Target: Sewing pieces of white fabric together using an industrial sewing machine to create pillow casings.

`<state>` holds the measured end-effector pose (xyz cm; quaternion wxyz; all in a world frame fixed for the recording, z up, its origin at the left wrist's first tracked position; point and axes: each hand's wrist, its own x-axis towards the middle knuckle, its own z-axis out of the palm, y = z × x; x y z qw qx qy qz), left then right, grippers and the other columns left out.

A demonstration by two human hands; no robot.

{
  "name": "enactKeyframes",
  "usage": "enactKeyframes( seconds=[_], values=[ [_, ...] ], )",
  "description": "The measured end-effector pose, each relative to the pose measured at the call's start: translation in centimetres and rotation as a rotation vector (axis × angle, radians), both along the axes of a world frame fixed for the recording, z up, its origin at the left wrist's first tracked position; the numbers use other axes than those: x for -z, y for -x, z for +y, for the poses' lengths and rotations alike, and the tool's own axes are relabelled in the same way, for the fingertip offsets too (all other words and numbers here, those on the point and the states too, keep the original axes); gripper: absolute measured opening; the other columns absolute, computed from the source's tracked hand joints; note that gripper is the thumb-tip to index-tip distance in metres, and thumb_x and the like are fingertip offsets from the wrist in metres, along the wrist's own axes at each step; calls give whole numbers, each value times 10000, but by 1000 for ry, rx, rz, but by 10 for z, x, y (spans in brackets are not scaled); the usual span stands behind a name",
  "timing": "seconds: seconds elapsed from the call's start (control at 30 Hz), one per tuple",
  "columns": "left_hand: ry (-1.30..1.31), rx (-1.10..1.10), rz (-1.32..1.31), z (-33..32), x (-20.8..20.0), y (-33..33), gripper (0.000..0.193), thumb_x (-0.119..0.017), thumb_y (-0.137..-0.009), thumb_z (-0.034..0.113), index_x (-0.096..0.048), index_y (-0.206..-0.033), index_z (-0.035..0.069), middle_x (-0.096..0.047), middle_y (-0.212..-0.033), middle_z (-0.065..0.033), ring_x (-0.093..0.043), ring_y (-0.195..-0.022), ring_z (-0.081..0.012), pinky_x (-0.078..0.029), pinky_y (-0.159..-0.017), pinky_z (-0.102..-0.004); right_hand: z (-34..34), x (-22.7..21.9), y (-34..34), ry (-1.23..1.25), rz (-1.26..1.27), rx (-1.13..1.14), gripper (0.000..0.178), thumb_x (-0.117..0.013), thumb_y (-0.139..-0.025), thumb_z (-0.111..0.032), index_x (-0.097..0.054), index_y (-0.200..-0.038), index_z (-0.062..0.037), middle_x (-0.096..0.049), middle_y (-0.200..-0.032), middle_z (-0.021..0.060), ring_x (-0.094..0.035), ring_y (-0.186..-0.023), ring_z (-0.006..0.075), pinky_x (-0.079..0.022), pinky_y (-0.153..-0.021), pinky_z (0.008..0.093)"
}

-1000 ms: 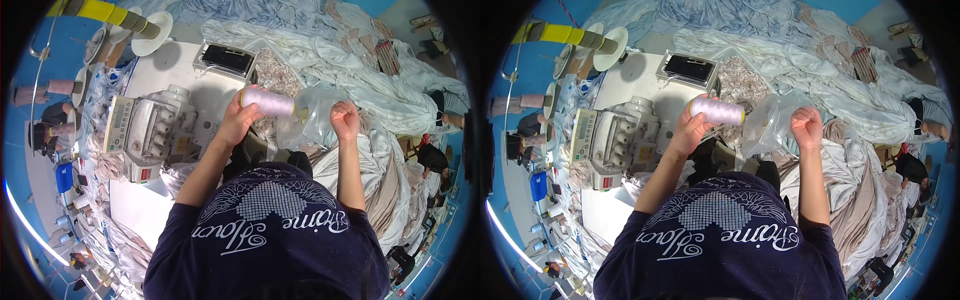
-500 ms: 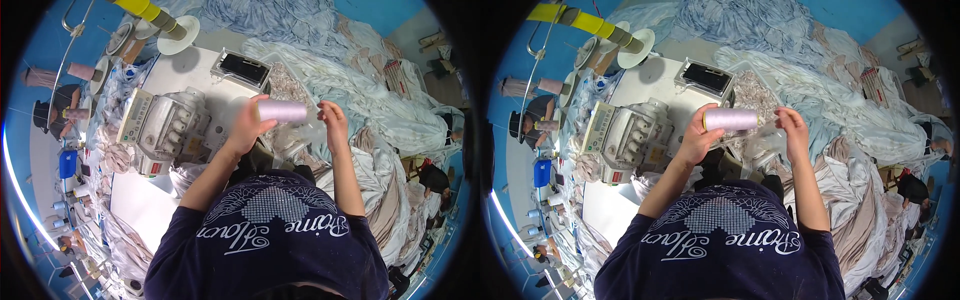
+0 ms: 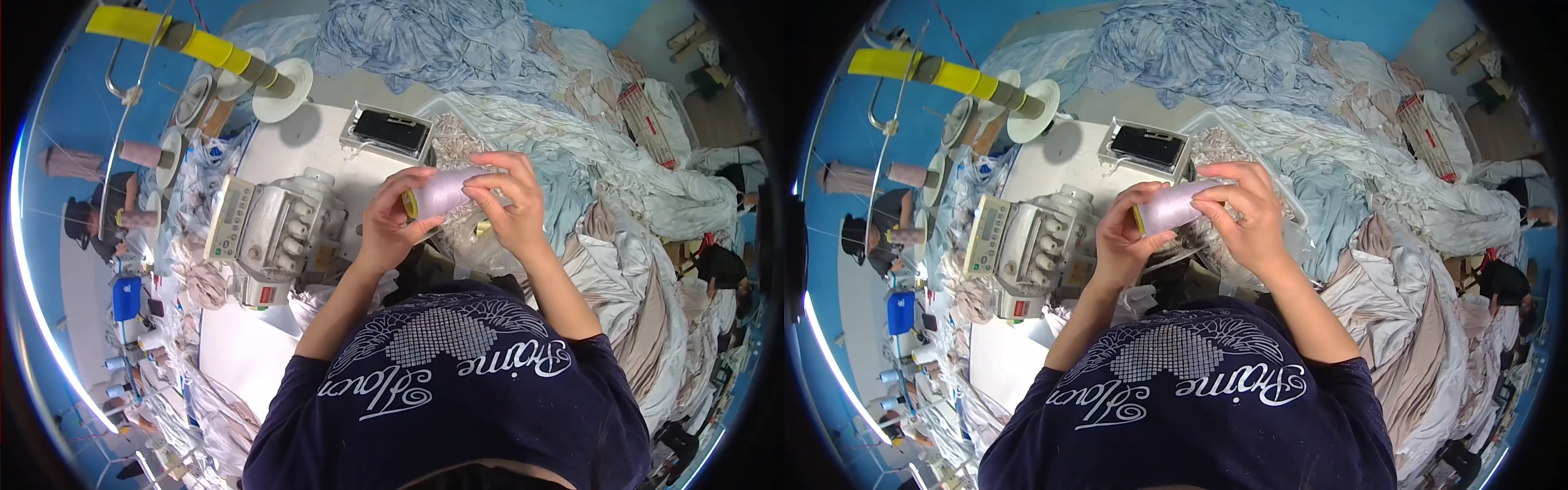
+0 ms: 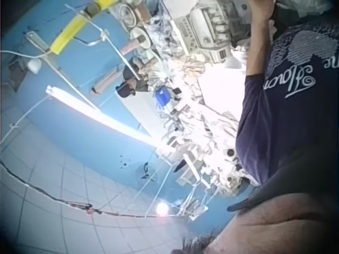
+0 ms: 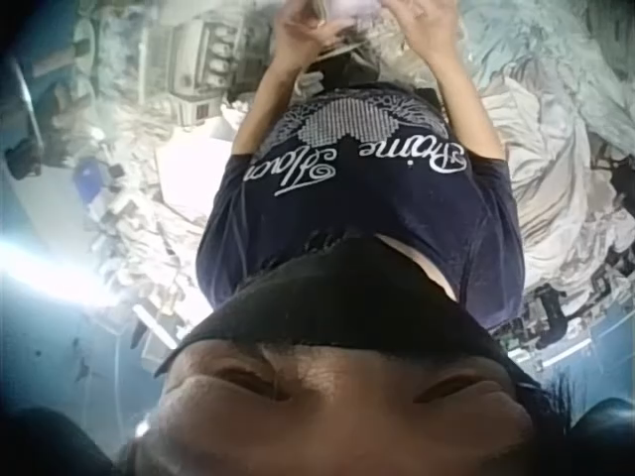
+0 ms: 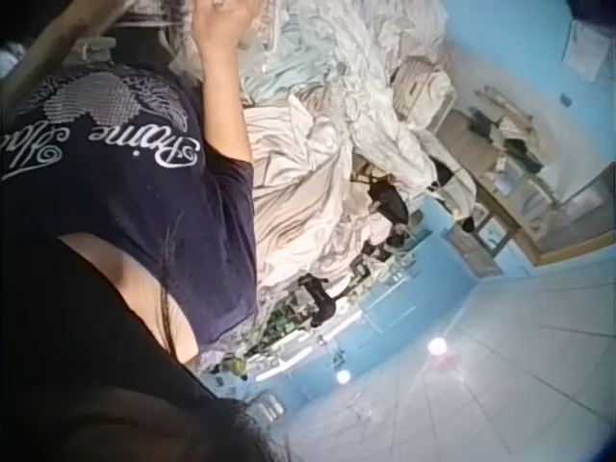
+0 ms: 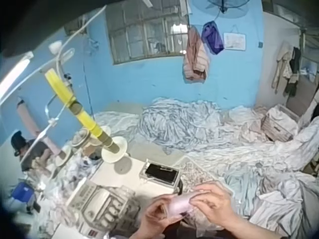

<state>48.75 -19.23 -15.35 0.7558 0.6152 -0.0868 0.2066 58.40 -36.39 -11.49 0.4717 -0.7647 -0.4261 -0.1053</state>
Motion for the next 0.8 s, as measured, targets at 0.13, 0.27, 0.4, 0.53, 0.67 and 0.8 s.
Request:
enactKeyframes(
  seconds=[0.13, 0.27, 0.4, 0.53, 0.67, 0.8],
  values=[
    [57, 27, 96, -4, -5, 2, 578, -695, -690, -110, -464, -1197, 42, -443, -1279, -101, -474, -1161, -207, -420, -970, -338, -5, -2, 6, -70, 177, 9, 62, -636, -810, -93, -604, -826, -42, -576, -1103, 61, -521, -979, 192, -410, -857, 297],
    [133, 16, 149, -4, -6, 1, 610, -686, -703, -109, -439, -1232, 67, -445, -1287, -90, -490, -1131, -178, -429, -956, -309, -23, 8, -5, -595, 730, -46, 109, -529, -919, -152, -557, -914, -47, -543, -1070, 36, -490, -945, 128, -375, -871, 273],
    [138, 24, 158, 0, -6, -3, 610, -685, -698, -125, -441, -1224, 64, -451, -1272, -87, -477, -1144, -186, -409, -968, -322, -33, -5, -2, -640, 759, -22, 127, -515, -932, -168, -540, -925, -44, -541, -1006, 46, -490, -844, 103, -392, -789, 253],
    [161, 6, 214, 2, -12, -7, 597, -677, -712, -122, -436, -1224, 67, -471, -1246, -74, -487, -1127, -175, -419, -954, -307, -48, -15, -14, -657, 869, 82, 122, -519, -931, -162, -537, -937, -42, -555, -891, 31, -497, -655, 111, -417, -625, 250],
    [178, 12, 242, 7, -6, -10, 574, -689, -728, -83, -430, -1221, 59, -501, -1181, -67, -502, -1087, -164, -432, -927, -296, -99, 6, -55, 607, 142, 675, 153, -609, -836, -153, -580, -815, -4, -585, -677, 133, -593, -628, 223, -456, -576, 352],
    [294, -1, 324, 8, -1, -10, 566, -724, -722, -30, -423, -1196, 40, -510, -1133, -67, -511, -1057, -159, -436, -918, -295, -119, 22, -53, 688, -215, 921, 166, -650, -739, -42, -639, -904, -38, -635, -864, 149, -609, -829, 317, -471, -722, 405]
  ],
)
